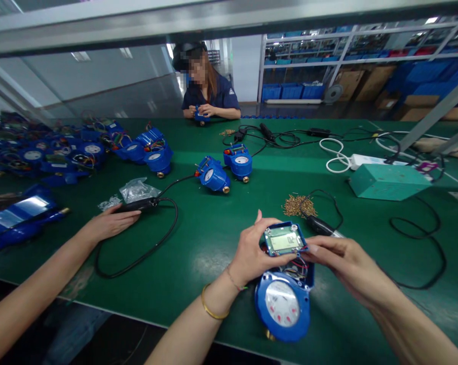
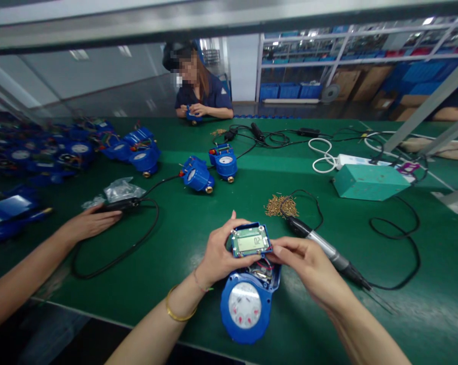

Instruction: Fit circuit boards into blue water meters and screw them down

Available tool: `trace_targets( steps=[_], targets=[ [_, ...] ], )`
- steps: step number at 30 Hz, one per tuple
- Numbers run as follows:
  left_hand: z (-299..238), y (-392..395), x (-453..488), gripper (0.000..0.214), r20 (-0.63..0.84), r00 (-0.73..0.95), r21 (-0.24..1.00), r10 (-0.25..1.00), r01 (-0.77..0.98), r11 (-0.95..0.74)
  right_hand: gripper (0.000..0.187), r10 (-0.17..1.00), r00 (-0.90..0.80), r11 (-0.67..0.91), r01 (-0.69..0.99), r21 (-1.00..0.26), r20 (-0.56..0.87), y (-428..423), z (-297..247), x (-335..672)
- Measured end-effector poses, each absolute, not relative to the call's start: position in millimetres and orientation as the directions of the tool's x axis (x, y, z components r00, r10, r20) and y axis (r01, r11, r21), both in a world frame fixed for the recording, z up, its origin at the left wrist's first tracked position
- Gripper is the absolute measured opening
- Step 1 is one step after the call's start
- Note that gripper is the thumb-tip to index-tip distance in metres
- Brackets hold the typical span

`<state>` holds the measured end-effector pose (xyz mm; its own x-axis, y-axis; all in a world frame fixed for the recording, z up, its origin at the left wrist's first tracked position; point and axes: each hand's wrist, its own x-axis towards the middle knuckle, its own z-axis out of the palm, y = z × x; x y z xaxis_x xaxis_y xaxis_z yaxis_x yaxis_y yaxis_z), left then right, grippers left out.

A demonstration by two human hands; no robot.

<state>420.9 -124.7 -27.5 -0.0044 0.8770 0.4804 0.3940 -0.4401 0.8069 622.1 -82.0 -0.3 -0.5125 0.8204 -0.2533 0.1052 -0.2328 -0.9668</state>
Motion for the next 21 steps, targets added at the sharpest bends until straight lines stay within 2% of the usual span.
trace_targets(
  steps=[3, 7, 11, 18, 21],
  targets=[
    [-26, -125, 421, 0.057, 0.511, 0.026, 0.773, 0.859, 0.425, -0.472, 0.045, 0.778, -0.576, -0.222, 0.12, -0.968, -0.25, -80, 4, 627],
    [-24, -126, 420, 0.058, 0.548, 0.064, 0.728, 0.834, 0.455, -0.513, 0.044, 0.769, -0.587, -0.148, 0.223, -0.964, -0.254, -77, 9, 630],
    [-23, -125, 418, 0.059, 0.595, 0.124, 0.653, 0.794, 0.501, -0.568, 0.049, 0.745, -0.619, -0.109, 0.258, -0.96, -0.251, -78, 14, 627],
    [-27, -124, 419, 0.058, 0.665, 0.186, 0.508, 0.723, 0.597, -0.621, 0.062, 0.851, -0.483, -0.08, 0.266, -0.961, -0.204, -84, 3, 619],
    [-28, -125, 421, 0.058, 0.682, 0.174, 0.494, 0.711, 0.607, -0.622, 0.062, 0.864, -0.455, -0.114, 0.239, -0.964, -0.215, -85, 1, 617]
  ],
)
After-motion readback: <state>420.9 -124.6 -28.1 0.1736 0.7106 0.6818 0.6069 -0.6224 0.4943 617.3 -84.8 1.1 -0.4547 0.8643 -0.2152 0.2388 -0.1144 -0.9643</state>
